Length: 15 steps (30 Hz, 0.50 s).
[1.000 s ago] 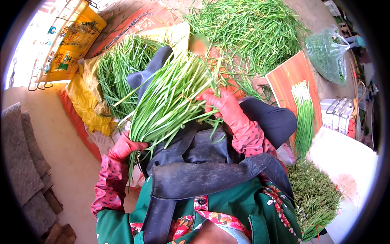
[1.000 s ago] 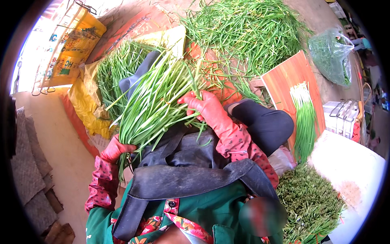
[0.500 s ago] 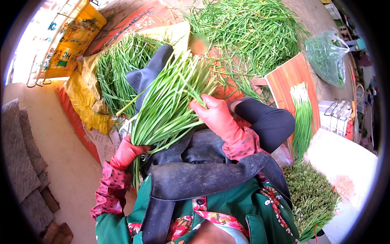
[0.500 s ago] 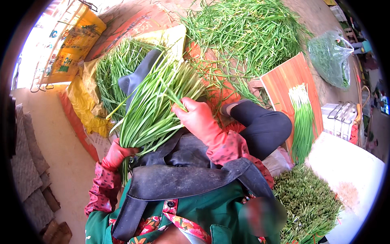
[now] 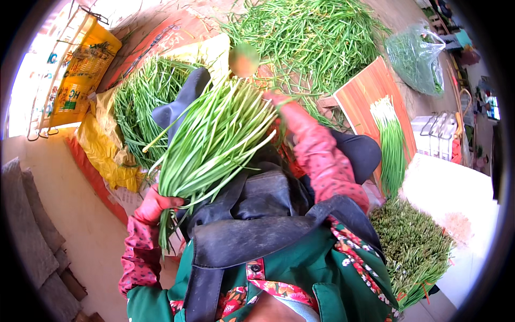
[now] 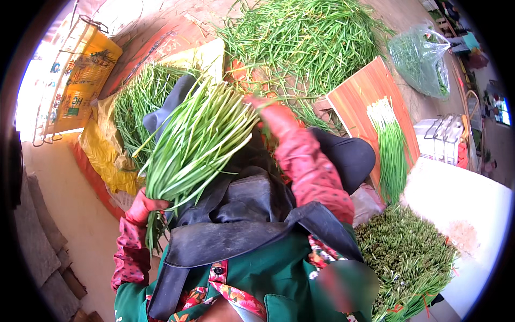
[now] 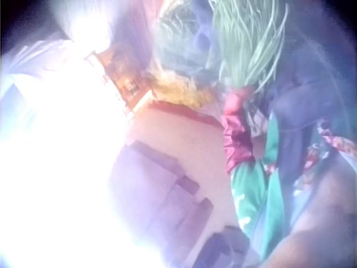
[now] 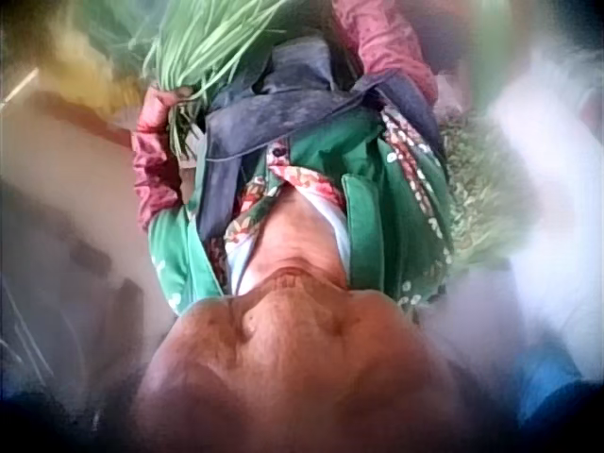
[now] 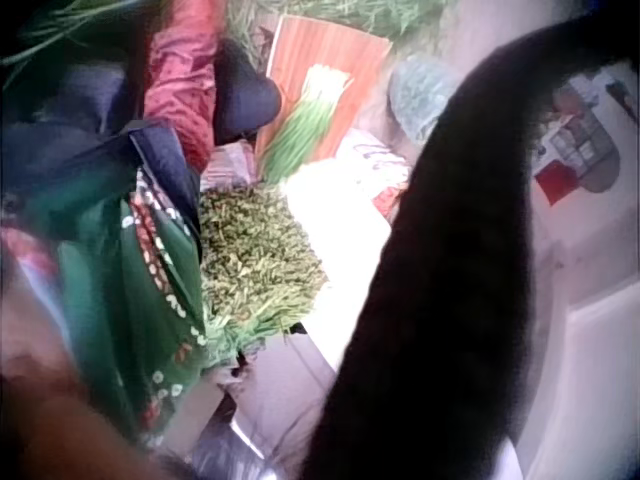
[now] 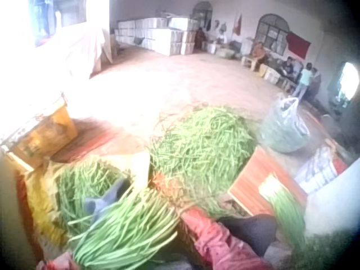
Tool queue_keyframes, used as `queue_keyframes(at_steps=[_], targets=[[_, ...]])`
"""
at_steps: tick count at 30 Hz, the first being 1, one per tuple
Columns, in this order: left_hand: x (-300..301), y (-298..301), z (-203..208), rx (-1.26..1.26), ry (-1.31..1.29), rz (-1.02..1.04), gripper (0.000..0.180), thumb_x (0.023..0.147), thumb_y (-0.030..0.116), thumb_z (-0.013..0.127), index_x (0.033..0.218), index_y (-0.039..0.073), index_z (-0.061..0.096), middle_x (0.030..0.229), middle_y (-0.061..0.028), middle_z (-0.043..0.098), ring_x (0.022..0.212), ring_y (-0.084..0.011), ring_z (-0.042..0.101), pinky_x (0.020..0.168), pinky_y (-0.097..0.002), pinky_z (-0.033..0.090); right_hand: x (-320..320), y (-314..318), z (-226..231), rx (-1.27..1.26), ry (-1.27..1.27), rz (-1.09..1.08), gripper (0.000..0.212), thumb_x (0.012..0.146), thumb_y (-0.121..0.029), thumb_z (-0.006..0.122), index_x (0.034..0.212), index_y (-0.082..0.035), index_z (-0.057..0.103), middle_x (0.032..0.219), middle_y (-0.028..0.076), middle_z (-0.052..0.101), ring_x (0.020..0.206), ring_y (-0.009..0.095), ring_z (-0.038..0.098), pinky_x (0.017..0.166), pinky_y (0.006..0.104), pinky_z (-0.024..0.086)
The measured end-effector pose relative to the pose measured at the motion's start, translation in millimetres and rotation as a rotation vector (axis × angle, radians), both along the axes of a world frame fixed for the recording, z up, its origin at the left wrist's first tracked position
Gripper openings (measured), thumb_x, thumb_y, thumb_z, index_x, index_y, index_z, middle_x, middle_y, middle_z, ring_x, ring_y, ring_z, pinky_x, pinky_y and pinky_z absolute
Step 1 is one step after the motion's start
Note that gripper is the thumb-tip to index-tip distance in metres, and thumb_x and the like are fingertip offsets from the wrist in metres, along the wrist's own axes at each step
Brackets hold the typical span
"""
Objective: The person bundles green vegetable stalks using a red tie and places them onto a large pile, then gathers more loose stalks from a pile on the floor to continue the process.
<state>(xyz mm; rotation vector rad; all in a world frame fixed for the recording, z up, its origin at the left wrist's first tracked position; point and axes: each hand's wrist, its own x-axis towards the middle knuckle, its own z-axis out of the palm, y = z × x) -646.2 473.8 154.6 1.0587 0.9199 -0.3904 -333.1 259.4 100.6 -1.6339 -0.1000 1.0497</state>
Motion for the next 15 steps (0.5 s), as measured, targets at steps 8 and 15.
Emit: queue_keyframes(at_steps=[8, 15], targets=[[-24, 31, -28, 0.045, 0.061, 0.04, 0.026, 0.066, 0.01, 0.068, 0.09, 0.003, 0.06, 0.07, -0.005, 0.06, 0.053, -0.0138, 0.057, 0.045, -0.0253, 0.044, -11, 21, -12, 0.492, 0.349, 0.148, 0.034, 0.073, -0.013, 0.074, 0.103, -0.002, 0.063, 0.089, 0.008, 0.066, 0.075, 0.016, 0.064, 0.064, 0.0284, 0.054], [-15, 10, -51, -0.16, -0.1, 0.214, 0.056, 0.063, 0.01, 0.068, 0.117, 0.002, 0.053, 0.082, -0.0039, 0.062, 0.065, -0.0141, 0.058, 0.052, -0.024, 0.045, 48, -54, -77, 1.142, 0.77, -0.208, 0.017, 0.086, -0.018, 0.057, 0.098, -0.005, 0.055, 0.062, -0.007, 0.041, 0.045, 0.002, 0.036, 0.037, 0.0158, 0.031]])
